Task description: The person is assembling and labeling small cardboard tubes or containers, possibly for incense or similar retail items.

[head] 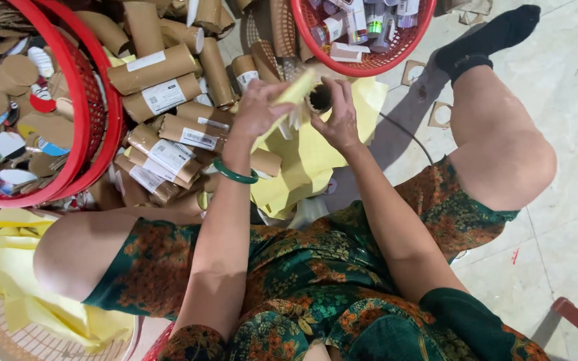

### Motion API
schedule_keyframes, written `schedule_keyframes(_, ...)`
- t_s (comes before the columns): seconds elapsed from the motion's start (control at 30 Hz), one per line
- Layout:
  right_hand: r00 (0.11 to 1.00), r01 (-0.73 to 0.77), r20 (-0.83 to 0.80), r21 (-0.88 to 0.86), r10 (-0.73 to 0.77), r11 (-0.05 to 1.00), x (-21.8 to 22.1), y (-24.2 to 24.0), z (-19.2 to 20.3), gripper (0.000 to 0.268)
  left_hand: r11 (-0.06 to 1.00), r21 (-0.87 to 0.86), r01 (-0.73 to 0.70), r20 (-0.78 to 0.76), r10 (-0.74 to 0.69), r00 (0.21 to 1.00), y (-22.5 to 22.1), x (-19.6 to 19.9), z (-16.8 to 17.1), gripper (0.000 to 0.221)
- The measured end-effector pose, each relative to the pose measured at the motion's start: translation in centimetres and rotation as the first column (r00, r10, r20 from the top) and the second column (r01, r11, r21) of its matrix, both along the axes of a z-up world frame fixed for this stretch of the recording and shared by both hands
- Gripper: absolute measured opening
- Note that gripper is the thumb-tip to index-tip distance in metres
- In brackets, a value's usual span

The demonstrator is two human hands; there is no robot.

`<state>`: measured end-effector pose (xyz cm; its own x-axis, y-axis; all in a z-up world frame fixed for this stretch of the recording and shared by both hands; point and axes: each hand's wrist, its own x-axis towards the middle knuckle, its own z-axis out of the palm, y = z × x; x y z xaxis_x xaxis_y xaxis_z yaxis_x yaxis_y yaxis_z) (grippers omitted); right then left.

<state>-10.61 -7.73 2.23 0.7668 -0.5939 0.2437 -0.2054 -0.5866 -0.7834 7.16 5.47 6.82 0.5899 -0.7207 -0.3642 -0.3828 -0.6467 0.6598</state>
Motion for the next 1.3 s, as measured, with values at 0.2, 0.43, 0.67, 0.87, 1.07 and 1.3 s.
schedule_keyframes(0.2,0.996,-0.083,-0.029,-0.029,0.082,0.996,0.3,0.5,1.1,0.082,0.984,0.005,0.178,0.280,-0.173,0.944,-0.1,-3.0,2.8,0.042)
schedule_keyframes(0.43,0.987,-0.129,-0.108,-0.111,0.117,0.985,0.4,0.9,1.5,0.090,0.910,0.223,0.349,0.575,-0.412,0.706,-1.6,-4.6,1.9,0.011)
schedule_keyframes(0.67,0.976,-0.207,-0.099,-0.159,0.193,0.965,0.6,1.0,-0.7,0.091,0.834,0.326,0.445,0.615,-0.545,0.570,-3.9,-5.8,0.7,0.019)
schedule_keyframes(0.87,0.980,-0.201,-0.004,-0.040,0.201,0.979,0.9,1.3,-2.6,0.085,0.817,0.387,0.428,0.589,-0.576,0.567,-6.0,-6.0,-6.7,0.023)
schedule_keyframes(1.07,0.988,-0.128,-0.079,0.022,0.129,0.992,0.4,0.4,-5.3,0.072,0.834,0.488,0.256,0.669,-0.546,0.504,-9.1,-8.0,-3.8,0.043)
schedule_keyframes(1.3,0.994,-0.064,-0.059,0.323,0.088,0.944,1.0,0.3,-0.9,0.098,0.874,0.323,0.363,0.415,-0.476,0.775,-6.2,-4.3,4.3,0.017)
